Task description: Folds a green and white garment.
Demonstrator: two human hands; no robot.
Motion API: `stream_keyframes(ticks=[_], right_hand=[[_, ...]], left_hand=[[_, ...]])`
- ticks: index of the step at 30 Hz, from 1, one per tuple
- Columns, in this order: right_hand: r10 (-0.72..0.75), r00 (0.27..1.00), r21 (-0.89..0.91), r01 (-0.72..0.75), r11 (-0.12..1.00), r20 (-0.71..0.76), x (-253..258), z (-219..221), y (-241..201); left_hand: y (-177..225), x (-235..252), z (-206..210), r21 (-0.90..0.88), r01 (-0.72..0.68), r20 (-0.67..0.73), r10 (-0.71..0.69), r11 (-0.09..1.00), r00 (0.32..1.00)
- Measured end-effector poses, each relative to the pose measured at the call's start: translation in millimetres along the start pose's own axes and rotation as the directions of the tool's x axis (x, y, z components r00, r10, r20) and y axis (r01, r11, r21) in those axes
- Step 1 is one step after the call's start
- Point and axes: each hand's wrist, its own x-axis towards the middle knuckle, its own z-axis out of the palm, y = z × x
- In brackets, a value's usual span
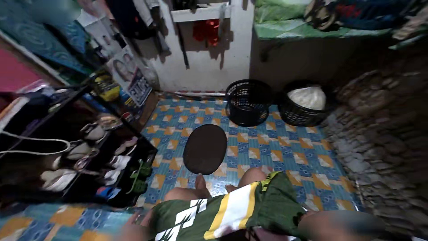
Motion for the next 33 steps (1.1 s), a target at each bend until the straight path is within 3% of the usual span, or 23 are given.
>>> stream_keyframes(ticks=[2,5,7,9,10,12,16,20,23,28,33], right_hand=[[0.004,0.997,0.042,0.0,0.999,-0.08,10.0,-8.1,-5.8],[-0.105,0.967,0.004,0.109,0.994,-0.233,37.4,-13.1,-12.6],[-0.152,0.956,-0.021,0.151,0.988,-0.25,50.4,-29.8,-13.1],[-0.039,0.994,0.099,0.049,0.994,-0.098,48.7,-67.4,-1.7],[0.046,0.998,0.195,-0.039,0.98,-0.036,45.1,-84.2,13.9],[0.206,0.977,0.32,-0.182,0.93,-0.044,40.6,-93.3,61.4],[0.384,0.896,0.423,-0.444,0.79,0.223,60.2,-32.1,146.9],[0.273,0.931,0.64,-0.365,0.677,0.242,94.3,23.2,146.1],[0.201,0.962,0.853,-0.26,0.453,0.186,124.9,57.2,150.9],[0.263,0.89,0.769,-0.455,0.449,0.373,136.4,56.0,135.6],[0.305,0.91,0.855,-0.382,0.349,0.282,117.9,60.4,151.0]], left_hand=[[98.9,19.1,1.4,-0.136,-0.283,-0.029,0.282,0.949,0.959],[234.9,46.2,47.6,-0.249,-0.612,-0.131,0.6,0.751,0.79],[290.3,73.9,68.2,-0.283,-0.648,-0.047,0.665,0.707,0.745],[319.8,100.7,56.9,-0.327,-0.592,0.128,0.655,0.737,0.745],[327.2,109.8,47.9,-0.336,-0.581,0.136,0.648,0.741,0.749],[330.6,124.0,32.2,-0.394,-0.563,0.049,0.629,0.726,0.776],[327.9,138.1,14.2,-0.524,-0.466,0.014,0.555,0.713,0.832],[329.3,132.3,11.1,-0.554,-0.428,0.024,0.527,0.714,0.849],[326.0,125.7,9.2,-0.592,-0.428,0.037,0.554,0.683,0.832],[316.8,119.3,10.3,-0.675,-0.458,-0.097,0.546,0.579,0.832],[306.6,109.7,10.9,-0.767,-0.44,-0.235,0.432,0.467,0.87]])
